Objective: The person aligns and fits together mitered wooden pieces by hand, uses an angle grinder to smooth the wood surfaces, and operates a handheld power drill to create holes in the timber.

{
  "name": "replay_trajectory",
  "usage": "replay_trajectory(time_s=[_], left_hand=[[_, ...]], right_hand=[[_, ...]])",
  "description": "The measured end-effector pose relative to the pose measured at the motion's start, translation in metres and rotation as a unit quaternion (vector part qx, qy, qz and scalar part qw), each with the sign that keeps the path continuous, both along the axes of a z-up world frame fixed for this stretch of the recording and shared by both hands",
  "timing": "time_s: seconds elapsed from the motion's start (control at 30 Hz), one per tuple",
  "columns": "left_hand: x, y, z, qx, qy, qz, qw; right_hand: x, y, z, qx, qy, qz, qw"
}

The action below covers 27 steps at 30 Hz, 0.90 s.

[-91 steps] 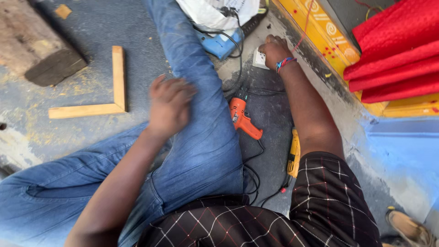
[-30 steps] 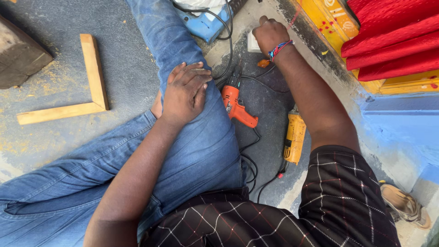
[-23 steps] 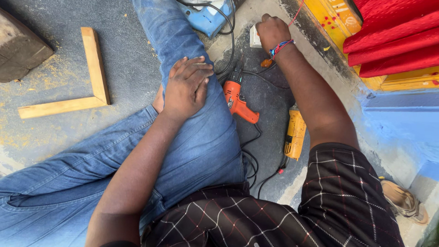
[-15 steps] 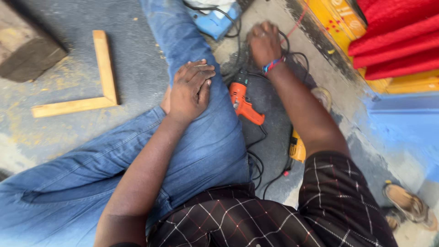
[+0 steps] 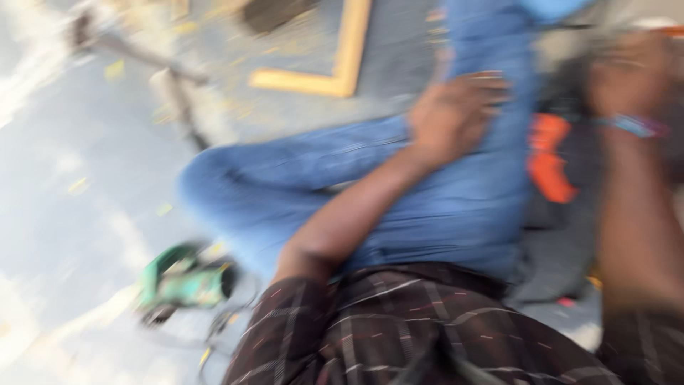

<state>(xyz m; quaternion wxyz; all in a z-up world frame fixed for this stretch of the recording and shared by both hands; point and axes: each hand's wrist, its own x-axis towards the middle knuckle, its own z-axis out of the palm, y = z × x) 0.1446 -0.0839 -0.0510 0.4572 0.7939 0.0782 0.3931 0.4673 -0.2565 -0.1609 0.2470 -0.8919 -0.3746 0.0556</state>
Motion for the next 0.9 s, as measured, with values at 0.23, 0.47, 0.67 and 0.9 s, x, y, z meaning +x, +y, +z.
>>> replay_trajectory(time_s=[0.23, 0.47, 0.67, 0.9], left_hand=[[-0.011, -0.028, 0.048, 0.032, 0.02, -0.02, 0.999], [-0.024, -0.023, 0.053, -0.009, 0.021, -0.033, 0.999], [-0.031, -0.001, 0.062, 0.021, 0.04, -0.034, 0.998], [-0.086, 0.03, 0.078, -0.137, 0.079, -0.044, 0.987]], right_hand=[[-0.188, -0.027, 0.124, 0.4, 0.515, 0.004, 0.758], [-0.228, 0.003, 0.197, 0.406, 0.545, 0.065, 0.73], [-0.21, -0.024, 0.168, 0.302, 0.231, 0.019, 0.925], [-0.214, -0.083, 0.118, -0.116, -0.097, 0.047, 0.987]])
